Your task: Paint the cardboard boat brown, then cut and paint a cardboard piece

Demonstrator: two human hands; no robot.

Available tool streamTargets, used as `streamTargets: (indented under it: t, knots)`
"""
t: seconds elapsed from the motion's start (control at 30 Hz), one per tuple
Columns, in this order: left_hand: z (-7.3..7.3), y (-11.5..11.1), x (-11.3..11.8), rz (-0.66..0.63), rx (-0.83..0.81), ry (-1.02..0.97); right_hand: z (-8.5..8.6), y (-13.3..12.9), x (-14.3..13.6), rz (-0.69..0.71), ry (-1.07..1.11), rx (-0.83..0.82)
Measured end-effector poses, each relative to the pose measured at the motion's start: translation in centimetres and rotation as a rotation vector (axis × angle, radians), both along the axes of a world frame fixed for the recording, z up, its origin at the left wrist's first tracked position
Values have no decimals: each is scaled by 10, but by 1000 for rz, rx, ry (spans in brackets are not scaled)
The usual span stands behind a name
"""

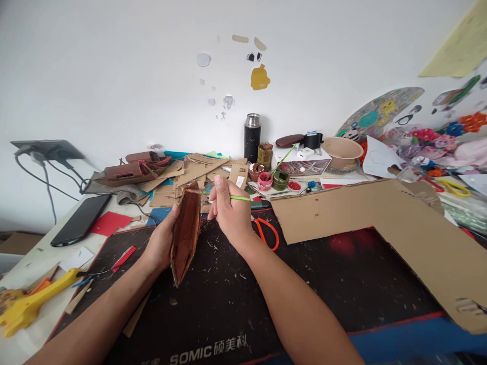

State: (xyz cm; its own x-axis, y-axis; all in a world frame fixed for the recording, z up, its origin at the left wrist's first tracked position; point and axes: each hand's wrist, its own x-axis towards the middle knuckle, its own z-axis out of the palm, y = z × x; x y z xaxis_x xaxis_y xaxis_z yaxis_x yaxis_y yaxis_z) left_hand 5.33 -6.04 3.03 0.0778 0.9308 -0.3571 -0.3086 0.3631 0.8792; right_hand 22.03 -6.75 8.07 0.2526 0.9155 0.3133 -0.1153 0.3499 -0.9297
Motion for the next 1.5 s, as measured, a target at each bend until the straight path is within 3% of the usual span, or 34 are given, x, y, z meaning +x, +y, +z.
streamTargets:
  t: [0.13, 0.3, 0.43, 0.63, 0.73, 0.93, 1.13, 1.37, 1.5]
  knots:
    - [3, 0, 0, -2, -43, -13, 1, 2, 2, -46, 24, -5]
    - [19, -4, 6, 74, -121, -40, 2, -2, -2, 59, 15, 1]
    - [25, -4, 8, 121, -209, -14, 3, -2, -1, 37, 53, -11]
    - [22, -2, 6, 172, -267, 31, 2, -3, -2, 79, 38, -33]
    - [21, 0, 6, 162, -245, 17, 4, -5, -3, 126, 30, -42]
    - [14, 2, 3, 168, -219, 71, 3, -3, -3, 69, 65, -37]
    - [11, 3, 2, 224, -165, 65, 2, -4, -5, 164, 56, -66]
    - [14, 3, 4, 261, -140, 143, 6, -3, -3, 86, 81, -51]
    - [14, 4, 4, 269, -151, 177, 7, -4, -3, 110, 64, -60]
